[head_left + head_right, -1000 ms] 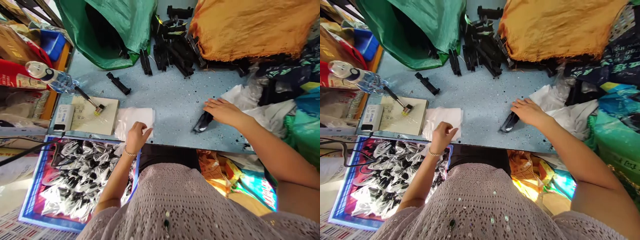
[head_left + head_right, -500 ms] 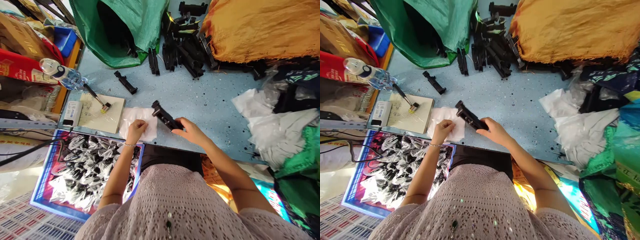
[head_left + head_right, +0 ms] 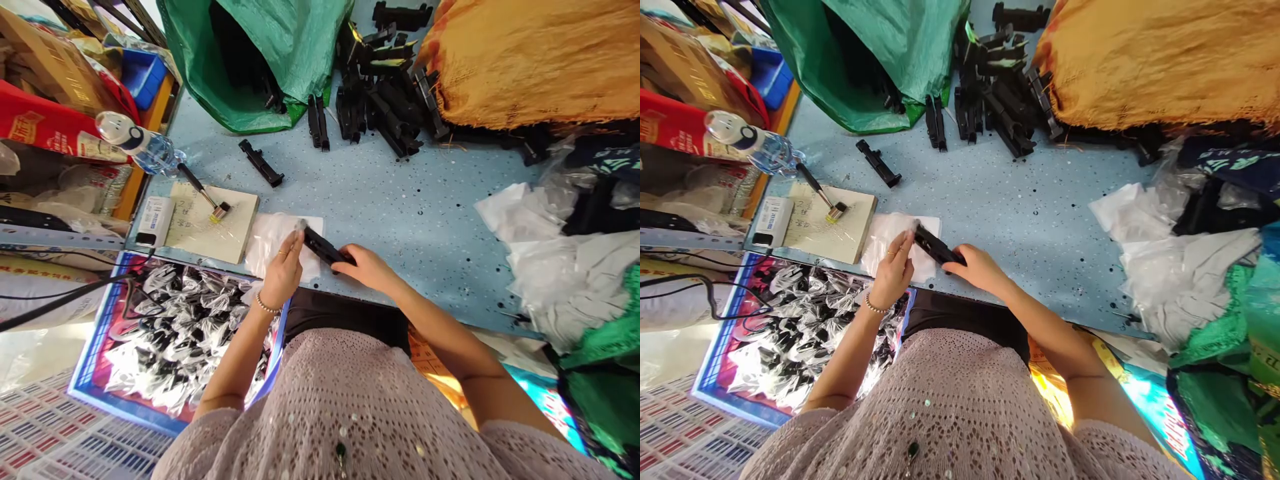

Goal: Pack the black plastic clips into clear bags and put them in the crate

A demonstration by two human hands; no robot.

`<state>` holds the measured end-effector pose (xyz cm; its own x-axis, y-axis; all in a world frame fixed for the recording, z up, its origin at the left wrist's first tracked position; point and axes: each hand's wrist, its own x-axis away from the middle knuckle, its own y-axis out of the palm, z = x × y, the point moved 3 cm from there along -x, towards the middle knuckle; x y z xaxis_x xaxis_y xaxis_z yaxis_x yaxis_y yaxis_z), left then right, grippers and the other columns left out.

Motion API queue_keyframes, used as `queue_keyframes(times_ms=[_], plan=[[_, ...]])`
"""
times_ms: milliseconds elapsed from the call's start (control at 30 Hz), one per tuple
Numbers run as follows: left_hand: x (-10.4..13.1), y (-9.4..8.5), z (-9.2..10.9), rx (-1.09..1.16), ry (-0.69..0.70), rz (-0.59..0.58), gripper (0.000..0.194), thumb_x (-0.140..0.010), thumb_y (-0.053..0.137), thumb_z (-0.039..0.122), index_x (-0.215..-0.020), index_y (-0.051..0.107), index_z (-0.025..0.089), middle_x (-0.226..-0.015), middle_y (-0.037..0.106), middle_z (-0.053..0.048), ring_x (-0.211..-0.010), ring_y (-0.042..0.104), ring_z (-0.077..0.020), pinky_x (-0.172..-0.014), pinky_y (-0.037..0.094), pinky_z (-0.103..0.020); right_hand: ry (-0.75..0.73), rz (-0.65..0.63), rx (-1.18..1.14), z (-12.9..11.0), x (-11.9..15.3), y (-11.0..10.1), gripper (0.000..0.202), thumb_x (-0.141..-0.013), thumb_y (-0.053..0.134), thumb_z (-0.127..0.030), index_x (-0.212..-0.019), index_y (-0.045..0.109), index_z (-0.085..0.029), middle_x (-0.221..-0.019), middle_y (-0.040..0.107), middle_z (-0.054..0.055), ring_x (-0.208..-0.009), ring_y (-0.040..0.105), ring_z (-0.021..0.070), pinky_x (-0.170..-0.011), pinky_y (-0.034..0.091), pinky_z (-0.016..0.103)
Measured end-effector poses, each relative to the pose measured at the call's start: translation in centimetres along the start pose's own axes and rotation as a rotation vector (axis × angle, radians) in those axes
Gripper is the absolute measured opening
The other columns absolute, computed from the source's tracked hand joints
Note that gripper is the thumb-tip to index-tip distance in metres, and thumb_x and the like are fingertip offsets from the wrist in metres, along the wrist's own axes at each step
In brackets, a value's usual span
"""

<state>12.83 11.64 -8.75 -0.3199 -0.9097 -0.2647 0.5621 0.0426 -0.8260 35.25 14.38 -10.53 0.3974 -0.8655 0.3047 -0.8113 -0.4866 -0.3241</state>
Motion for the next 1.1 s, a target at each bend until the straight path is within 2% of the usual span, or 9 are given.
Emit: queue_keyframes(times_ms=[133,233,300,367,533,600,800,967,1100], plan=[[0.6,0.3,1.5,0.046,0.102,-0.022,0.088,-0.091,0.040,-0.003,-0.166,0.005,0.029,-0.168,0.031,-0.013,-0.151,0.040,-0.0269,-0.116,0.052,-0.043,0.244,-0.220,-0.894,1.0,-0.5,3.1,0.052,-0.080,0.070,-0.068,-0.096,0.069,-0.019,-0.079,0.072,0.006,-0.064,0.066,0.0176,-0.047,0.054,0.026],[0.4,-0.2,1.3,0.036,0.063,0.047,0.087,-0.091,0.040,-0.004,-0.166,0.010,0.028,-0.167,0.032,-0.012,-0.150,0.041,-0.0276,-0.119,0.048,-0.044,0.329,-0.346,-1.108,1.0,0.2,4.9,0.055,-0.075,0.077,-0.067,-0.098,0.068,-0.018,-0.077,0.073,0.005,-0.060,0.065,0.0150,-0.043,0.051,0.023],[0.4,-0.4,1.3,0.013,0.070,0.050,0.086,-0.091,0.039,-0.004,-0.166,0.010,0.027,-0.167,0.033,-0.013,-0.150,0.042,-0.0280,-0.118,0.049,-0.044,0.340,-0.422,-1.110,0.8,0.6,5.6,0.060,-0.075,0.075,-0.070,-0.101,0.067,-0.017,-0.078,0.073,0.005,-0.060,0.065,0.0149,-0.044,0.051,0.023],[0.7,-0.2,1.9,0.020,0.153,-0.014,0.086,-0.091,0.037,-0.002,-0.166,0.007,0.027,-0.166,0.034,-0.014,-0.147,0.046,-0.0270,-0.116,0.051,-0.043,0.290,-0.364,-1.016,0.7,0.6,5.7,0.061,-0.074,0.073,-0.073,-0.100,0.065,-0.018,-0.080,0.072,0.005,-0.063,0.066,0.0163,-0.048,0.054,0.025],[1.8,0.3,3.8,0.109,0.288,-0.105,0.082,-0.092,0.035,0.000,-0.166,0.009,0.025,-0.160,0.043,-0.017,-0.140,0.055,-0.0241,-0.109,0.056,-0.040,0.023,0.276,-0.309,-0.8,1.3,3.6,0.065,-0.083,0.074,-0.056,-0.134,0.051,-0.025,-0.101,0.069,0.008,-0.090,0.070,0.0265,-0.078,0.060,0.040],[2.0,0.1,4.2,0.120,0.273,-0.133,0.077,-0.092,0.039,0.004,-0.164,0.016,0.020,-0.157,0.046,-0.020,-0.138,0.057,-0.0265,-0.105,0.058,-0.040,-0.080,0.368,-0.075,-2.1,2.0,3.2,0.069,-0.086,0.073,-0.044,-0.145,0.043,-0.026,-0.114,0.066,0.012,-0.105,0.067,0.0311,-0.091,0.057,0.047],[2.9,-2.3,5.2,0.132,0.084,-0.025,0.038,-0.101,0.050,0.021,-0.138,0.057,0.020,-0.130,0.065,-0.017,-0.116,0.070,-0.0237,-0.092,0.064,-0.033,-0.320,0.133,-0.118,-5.0,2.7,4.7,0.023,-0.094,0.064,-0.029,-0.116,0.066,-0.031,-0.116,0.062,0.009,-0.112,0.063,0.0280,-0.097,0.057,0.046],[4.6,-5.3,4.5,0.160,-0.111,0.012,0.025,-0.098,0.058,0.032,-0.121,0.067,0.026,-0.124,0.067,-0.013,-0.093,0.074,-0.0212,-0.082,0.065,-0.033,-0.320,0.058,-0.339,-6.7,3.2,6.7,0.030,-0.091,0.071,-0.036,-0.120,0.064,-0.033,-0.124,0.060,0.008,-0.119,0.062,0.0270,-0.103,0.057,0.044],[7.5,-10.4,4.9,0.137,-0.116,0.128,0.023,-0.094,0.066,0.024,-0.117,0.064,0.023,-0.114,0.067,-0.011,-0.086,0.070,-0.0163,-0.067,0.062,-0.026,-0.235,-0.252,-0.505,-7.7,4.0,8.8,0.039,-0.093,0.068,-0.041,-0.131,0.059,-0.035,-0.135,0.062,0.008,-0.126,0.063,0.0274,-0.110,0.054,0.047]])
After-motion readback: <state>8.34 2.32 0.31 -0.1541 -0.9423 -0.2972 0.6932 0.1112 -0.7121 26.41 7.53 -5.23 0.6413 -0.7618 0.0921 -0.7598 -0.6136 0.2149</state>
